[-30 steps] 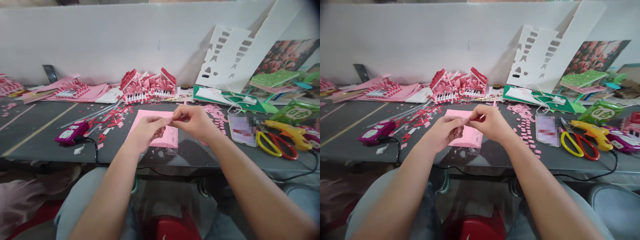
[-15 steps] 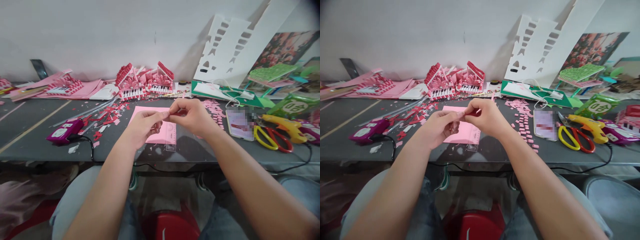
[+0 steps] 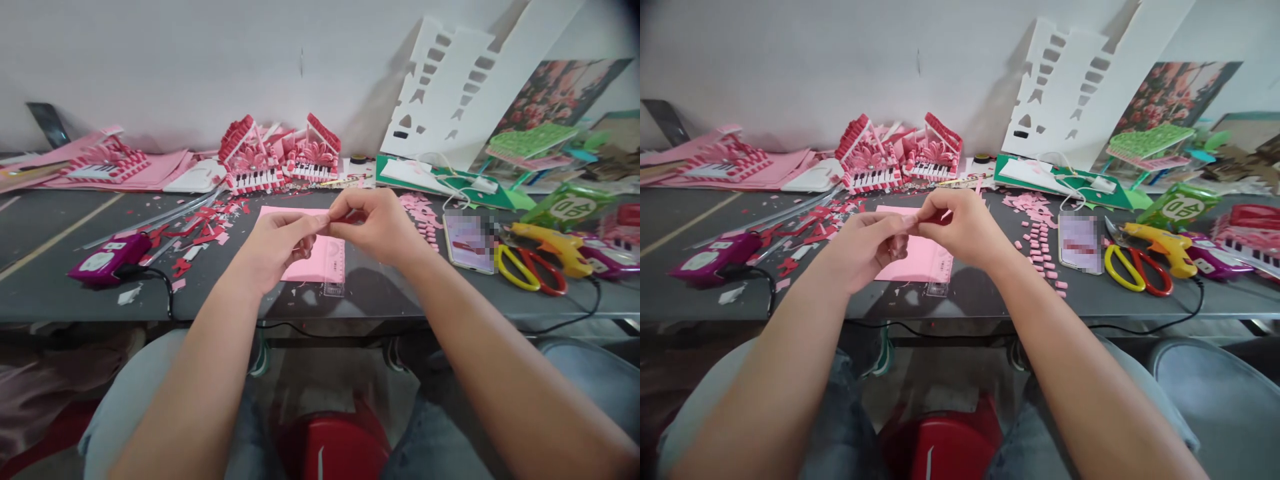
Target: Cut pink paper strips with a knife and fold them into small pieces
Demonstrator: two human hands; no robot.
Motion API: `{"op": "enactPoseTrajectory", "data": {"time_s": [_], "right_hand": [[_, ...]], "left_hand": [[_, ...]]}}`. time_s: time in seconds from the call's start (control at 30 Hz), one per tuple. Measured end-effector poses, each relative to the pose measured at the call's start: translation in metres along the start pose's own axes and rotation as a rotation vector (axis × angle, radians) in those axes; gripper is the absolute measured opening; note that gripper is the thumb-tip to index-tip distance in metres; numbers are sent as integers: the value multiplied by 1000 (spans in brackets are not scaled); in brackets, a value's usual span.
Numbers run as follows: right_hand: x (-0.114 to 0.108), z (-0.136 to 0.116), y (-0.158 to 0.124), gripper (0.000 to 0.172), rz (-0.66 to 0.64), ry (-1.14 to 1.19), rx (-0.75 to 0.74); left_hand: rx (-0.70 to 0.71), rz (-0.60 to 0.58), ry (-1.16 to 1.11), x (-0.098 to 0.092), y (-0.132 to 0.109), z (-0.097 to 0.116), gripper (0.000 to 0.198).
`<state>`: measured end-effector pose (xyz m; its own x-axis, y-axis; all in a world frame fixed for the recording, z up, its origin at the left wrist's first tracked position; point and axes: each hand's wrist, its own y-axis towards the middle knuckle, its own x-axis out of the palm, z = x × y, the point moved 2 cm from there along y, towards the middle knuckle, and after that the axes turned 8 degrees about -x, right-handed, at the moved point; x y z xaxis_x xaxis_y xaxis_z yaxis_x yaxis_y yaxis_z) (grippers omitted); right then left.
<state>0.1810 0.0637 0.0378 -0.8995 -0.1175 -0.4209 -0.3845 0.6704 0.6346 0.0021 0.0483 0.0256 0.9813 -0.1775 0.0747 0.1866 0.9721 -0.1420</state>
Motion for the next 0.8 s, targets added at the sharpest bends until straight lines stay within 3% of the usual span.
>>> {"op": "enactPoseTrajectory", "data": {"time_s": [0.17,0.37,0.6,0.8], "right_hand": [[-2,-4,1,41,-66,32,-33],[-4,-3,1,40,8,-43,1],[-5,-6,1,43,16,-28,4],[-9,-11,2,38,-69,12,-12]], "left_hand": [[-1,2,12,-1,-1,3,37],[-59,-28,-50,2,-1,4,30],[75,-2,18,5,-2,6,30],[54,-52,20,-1,-1,4,28]]}}
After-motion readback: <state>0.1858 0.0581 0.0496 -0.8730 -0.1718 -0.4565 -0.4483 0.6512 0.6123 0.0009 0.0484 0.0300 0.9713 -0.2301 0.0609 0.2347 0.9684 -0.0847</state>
